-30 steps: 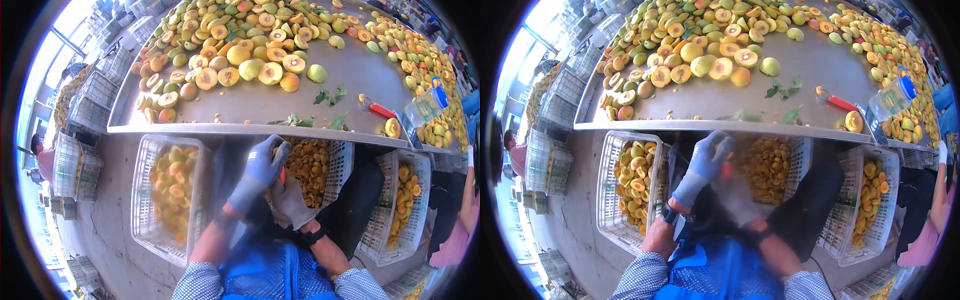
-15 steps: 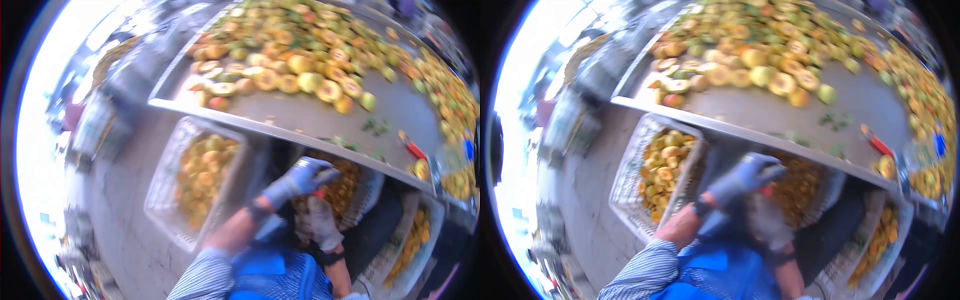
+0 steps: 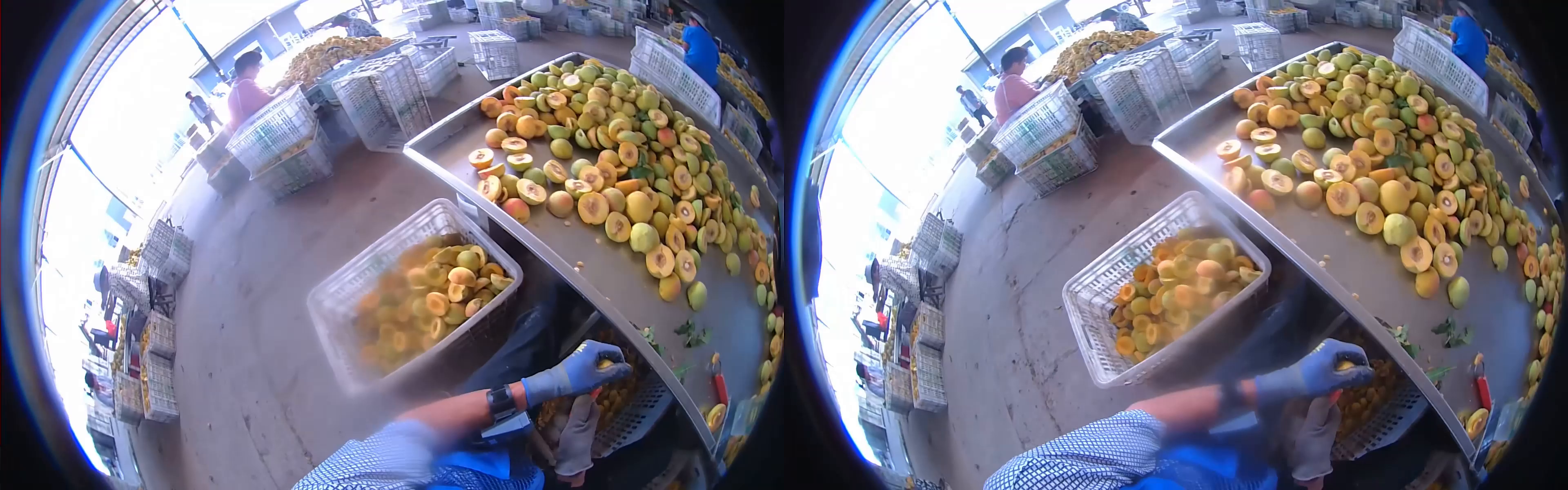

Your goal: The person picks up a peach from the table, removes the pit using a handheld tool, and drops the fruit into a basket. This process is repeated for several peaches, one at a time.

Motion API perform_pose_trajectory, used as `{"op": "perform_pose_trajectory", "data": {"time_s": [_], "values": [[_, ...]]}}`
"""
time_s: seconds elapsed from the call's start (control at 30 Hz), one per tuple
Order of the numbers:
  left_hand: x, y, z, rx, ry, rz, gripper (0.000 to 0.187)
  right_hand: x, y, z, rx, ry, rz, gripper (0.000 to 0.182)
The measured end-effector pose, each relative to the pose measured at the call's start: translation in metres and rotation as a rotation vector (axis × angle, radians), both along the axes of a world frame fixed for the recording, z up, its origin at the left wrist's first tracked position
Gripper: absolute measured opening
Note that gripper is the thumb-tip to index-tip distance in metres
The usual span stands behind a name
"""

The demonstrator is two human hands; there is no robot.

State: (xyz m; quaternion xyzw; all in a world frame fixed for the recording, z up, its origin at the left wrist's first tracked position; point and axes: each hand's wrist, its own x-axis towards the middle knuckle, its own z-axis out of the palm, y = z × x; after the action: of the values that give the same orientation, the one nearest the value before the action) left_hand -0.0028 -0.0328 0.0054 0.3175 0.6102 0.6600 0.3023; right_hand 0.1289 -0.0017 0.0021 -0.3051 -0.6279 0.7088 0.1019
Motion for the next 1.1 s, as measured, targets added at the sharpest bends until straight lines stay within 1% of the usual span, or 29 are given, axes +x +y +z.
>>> {"op": "perform_pose_trajectory", "data": {"time_s": [0.03, 0.1, 0.13, 0.2, 0.23, 0.3, 0.33, 0.37, 0.43, 0.47, 0.53, 0.57, 0.6, 0.63, 0.67, 0.7, 0.73, 0.77, 0.83, 0.87, 0.93, 1.0, 1.07, 1.1], "values": [[-0.002, 0.006, -0.013, 0.102, 0.113, 0.006, 0.024, 0.000, 0.002, -0.003, 0.001, 0.006, 0.017, 0.040], [-0.013, -0.003, 0.017, -0.095, 0.110, -0.157, 0.024, 0.009, 0.008, -0.017, -0.254, 0.025, 0.100, 0.042], [-0.013, -0.004, 0.021, -0.096, 0.114, -0.142, 0.024, 0.011, 0.005, -0.023, -0.254, 0.027, 0.116, 0.042], [-0.019, -0.001, 0.023, -0.173, 0.032, -0.237, 0.027, 0.003, -0.004, -0.025, -0.518, 0.085, -0.030, 0.039], [-0.018, -0.001, 0.020, -0.176, 0.035, -0.225, 0.027, 0.003, -0.003, -0.022, -0.520, 0.085, -0.018, 0.039], [-0.008, 0.003, 0.006, 0.030, 0.191, 0.002, 0.029, -0.001, -0.002, 0.005, -0.725, -0.090, -0.081, 0.037], [-0.008, 0.005, -0.004, 0.068, 0.277, 0.047, 0.031, 0.003, 0.000, -0.010, -0.619, -0.076, -0.048, 0.038], [-0.010, 0.002, 0.001, 0.068, 0.279, 0.053, 0.031, 0.003, 0.002, -0.016, -0.618, -0.077, -0.042, 0.038], [-0.014, -0.004, 0.008, -0.066, -0.085, -0.135, 0.030, 0.004, 0.004, -0.025, -0.519, -0.045, 0.066, 0.038], [-0.017, -0.006, 0.011, -0.063, -0.084, -0.137, 0.030, 0.001, 0.001, -0.018, -0.516, -0.044, 0.064, 0.038], [-0.017, -0.006, 0.012, -0.120, -0.234, -0.202, 0.030, 0.000, -0.005, -0.003, -0.520, 0.006, 0.043, 0.039], [-0.019, -0.003, 0.008, -0.037, -0.105, -0.211, 0.030, -0.004, 0.001, -0.009, -0.514, 0.007, 0.011, 0.039], [-0.018, 0.002, -0.002, -0.014, 0.103, -0.123, 0.027, -0.002, 0.008, -0.023, -1.049, 0.218, 0.221, 0.038], [-0.014, 0.003, 0.001, -0.004, 0.200, -0.023, 0.023, 0.009, 0.017, -0.032, -1.549, 0.475, 0.422, 0.040], [-0.013, 0.003, 0.002, 0.016, 0.117, -0.033, 0.030, 0.014, 0.020, -0.033, -1.508, 0.498, 0.333, 0.040], [-0.014, 0.001, 0.006, -0.083, 0.081, -0.079, 0.027, 0.010, 0.019, -0.027, -1.084, 0.368, 0.314, 0.039], [-0.012, 0.002, 0.001, -0.053, -0.150, -0.128, 0.024, 0.004, 0.014, -0.019, -0.677, 0.203, 0.273, 0.039], [-0.016, -0.001, 0.006, -0.108, -0.142, -0.194, 0.024, 0.003, 0.009, -0.011, -0.295, 0.001, 0.227, 0.040], [-0.021, -0.002, 0.007, -0.151, -0.063, -0.274, 0.025, -0.001, 0.001, 0.005, -0.642, -0.037, 0.064, 0.040], [-0.019, 0.006, -0.004, -0.143, -0.146, -0.344, 0.025, 0.008, 0.003, 0.005, -0.636, -0.055, -0.043, 0.040], [-0.018, 0.008, -0.013, -0.152, -0.203, -0.378, 0.024, 0.000, 0.003, 0.004, -0.790, 0.005, 0.066, 0.040], [-0.007, 0.010, -0.015, 0.002, -0.113, -0.144, 0.025, -0.002, 0.011, 0.007, -0.752, -0.009, 0.063, 0.040], [-0.003, 0.011, -0.011, -0.049, -0.154, -0.124, 0.026, -0.001, 0.016, 0.005, -0.723, -0.024, 0.076, 0.040], [-0.002, 0.011, -0.010, -0.098, -0.192, -0.098, 0.027, 0.001, 0.018, 0.002, -0.774, -0.005, 0.102, 0.040]]}}
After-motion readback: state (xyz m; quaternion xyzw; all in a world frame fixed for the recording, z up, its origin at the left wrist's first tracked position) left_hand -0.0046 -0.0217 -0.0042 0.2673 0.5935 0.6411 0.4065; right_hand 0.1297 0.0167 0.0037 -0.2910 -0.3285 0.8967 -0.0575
